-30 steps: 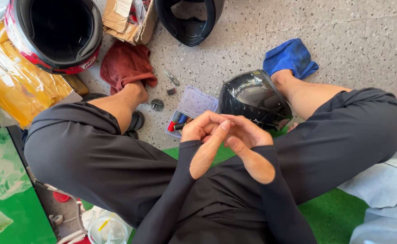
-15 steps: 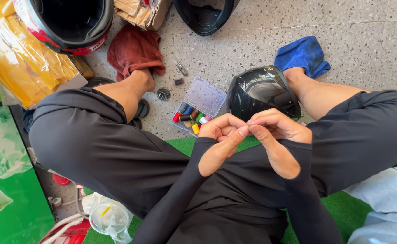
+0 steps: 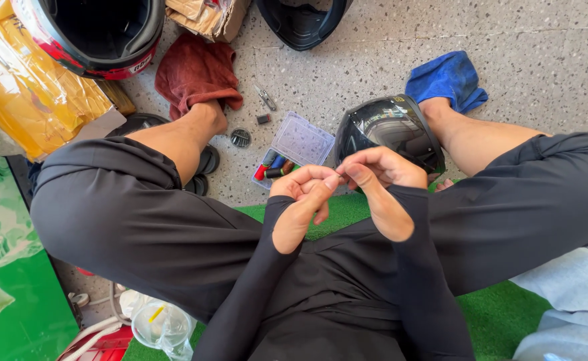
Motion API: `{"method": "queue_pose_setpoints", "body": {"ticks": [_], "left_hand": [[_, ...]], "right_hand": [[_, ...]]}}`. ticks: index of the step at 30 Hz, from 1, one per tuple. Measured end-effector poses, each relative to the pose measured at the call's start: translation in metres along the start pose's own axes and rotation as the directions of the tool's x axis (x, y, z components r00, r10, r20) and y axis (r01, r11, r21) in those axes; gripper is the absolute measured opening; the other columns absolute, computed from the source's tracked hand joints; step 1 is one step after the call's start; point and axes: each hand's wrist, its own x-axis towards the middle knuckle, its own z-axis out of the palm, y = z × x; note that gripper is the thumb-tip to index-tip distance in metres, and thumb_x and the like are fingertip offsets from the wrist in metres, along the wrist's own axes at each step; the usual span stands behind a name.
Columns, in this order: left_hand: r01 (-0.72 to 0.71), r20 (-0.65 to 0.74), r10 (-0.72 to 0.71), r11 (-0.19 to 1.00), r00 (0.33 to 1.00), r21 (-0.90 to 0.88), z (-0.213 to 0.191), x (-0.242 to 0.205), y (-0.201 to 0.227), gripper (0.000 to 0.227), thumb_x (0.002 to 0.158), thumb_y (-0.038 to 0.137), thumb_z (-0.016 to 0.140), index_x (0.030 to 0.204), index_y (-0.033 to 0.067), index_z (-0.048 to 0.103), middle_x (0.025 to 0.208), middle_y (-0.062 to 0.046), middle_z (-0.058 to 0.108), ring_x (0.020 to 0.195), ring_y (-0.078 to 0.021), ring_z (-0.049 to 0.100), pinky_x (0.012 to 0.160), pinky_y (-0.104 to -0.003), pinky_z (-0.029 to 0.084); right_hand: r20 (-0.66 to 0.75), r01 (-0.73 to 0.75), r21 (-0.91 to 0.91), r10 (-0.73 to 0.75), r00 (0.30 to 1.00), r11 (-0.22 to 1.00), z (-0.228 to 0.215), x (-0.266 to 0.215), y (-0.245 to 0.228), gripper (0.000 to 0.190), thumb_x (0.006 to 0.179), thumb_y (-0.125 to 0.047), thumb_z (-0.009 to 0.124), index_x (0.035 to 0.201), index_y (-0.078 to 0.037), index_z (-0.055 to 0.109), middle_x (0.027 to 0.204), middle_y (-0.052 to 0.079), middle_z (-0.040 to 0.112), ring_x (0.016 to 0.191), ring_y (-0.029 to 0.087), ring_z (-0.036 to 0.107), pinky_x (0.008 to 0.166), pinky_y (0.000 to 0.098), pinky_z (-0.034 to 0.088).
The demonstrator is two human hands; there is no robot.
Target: The person sews a modification or repair onto the chin strap of a motorcycle helmet.
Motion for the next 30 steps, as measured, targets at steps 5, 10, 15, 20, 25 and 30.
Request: {"method": "queue_pose_setpoints", "body": {"ticks": [5,10,15,20,25,30], "left_hand": [[-0.066,-0.217,0.068,0.998,0.974,0.015,-0.022,0.003,-0.009,0.019,0.099,0.013,0.067,0.107,-0.0042,0.066,0.066,0.003,0.058,0.049,-0.006,0.046,0.047,-0.023,0.035],[-0.206,-0.403,0.169,0.977,0.899,-0.05,-0.052,0.01,-0.006,0.02,0.098,0.013,0.066,0.108,-0.0042,0.065,0.075,-0.001,0.064,0.047,-0.0065,0.047,0.045,-0.023,0.035],[-0.285,-0.511,0.23,0.958,0.829,-0.032,-0.058,0.007,0.004,0.021,0.099,0.015,0.066,0.108,-0.0043,0.064,0.085,-0.002,0.068,0.048,-0.005,0.046,0.045,-0.022,0.035],[-0.271,-0.521,0.257,0.961,0.814,0.05,-0.05,0.003,0.021,0.021,0.099,0.015,0.067,0.109,-0.004,0.065,0.079,-0.002,0.065,0.049,-0.0053,0.047,0.046,-0.022,0.034],[-0.281,-0.5,0.28,0.957,0.82,0.075,-0.043,-0.004,0.031,0.019,0.101,0.014,0.068,0.108,-0.0037,0.064,0.071,0.002,0.06,0.052,-0.0044,0.047,0.048,-0.021,0.033],[-0.281,-0.442,0.305,0.952,0.844,0.12,-0.033,-0.001,0.052,0.018,0.101,0.014,0.068,0.108,-0.003,0.064,0.07,0.004,0.058,0.054,-0.0015,0.044,0.049,-0.02,0.032]], "right_hand": [[0.073,0.035,0.101,-0.043,0.996,0.994,0.015,0.039,0.024,0.018,0.107,-0.017,0.062,0.111,0.0,0.064,0.1,0.006,0.073,0.089,0.01,0.067,0.08,0.0244,0.054],[-0.101,0.046,0.187,-0.027,0.994,0.981,0.013,0.131,0.135,0.02,0.107,-0.022,0.061,0.114,-0.004,0.063,0.097,0.006,0.071,0.086,0.012,0.069,0.073,0.0256,0.054],[-0.309,0.144,-0.276,-0.23,0.923,0.95,0.037,0.237,0.35,0.01,0.095,-0.013,0.071,0.102,-0.007,0.069,0.085,0.007,0.073,0.075,0.016,0.072,0.067,0.0307,0.058],[-0.168,0.066,-0.59,-0.203,0.965,0.804,0.112,0.264,0.347,0.026,0.082,-0.017,0.081,0.102,-0.008,0.067,0.095,0.013,0.069,0.087,0.029,0.068,0.076,0.0418,0.055],[-0.098,0.027,-0.773,-0.161,0.982,0.634,0.137,0.27,0.343,0.041,0.08,-0.024,0.084,0.108,-0.006,0.06,0.109,0.017,0.059,0.109,0.038,0.058,0.091,0.0506,0.047],[-0.07,0.133,-0.651,-0.233,0.97,0.747,0.127,0.261,0.339,0.026,0.095,-0.017,0.077,0.107,-0.006,0.057,0.087,0.016,0.066,0.086,0.041,0.065,0.072,0.0466,0.052]]}}
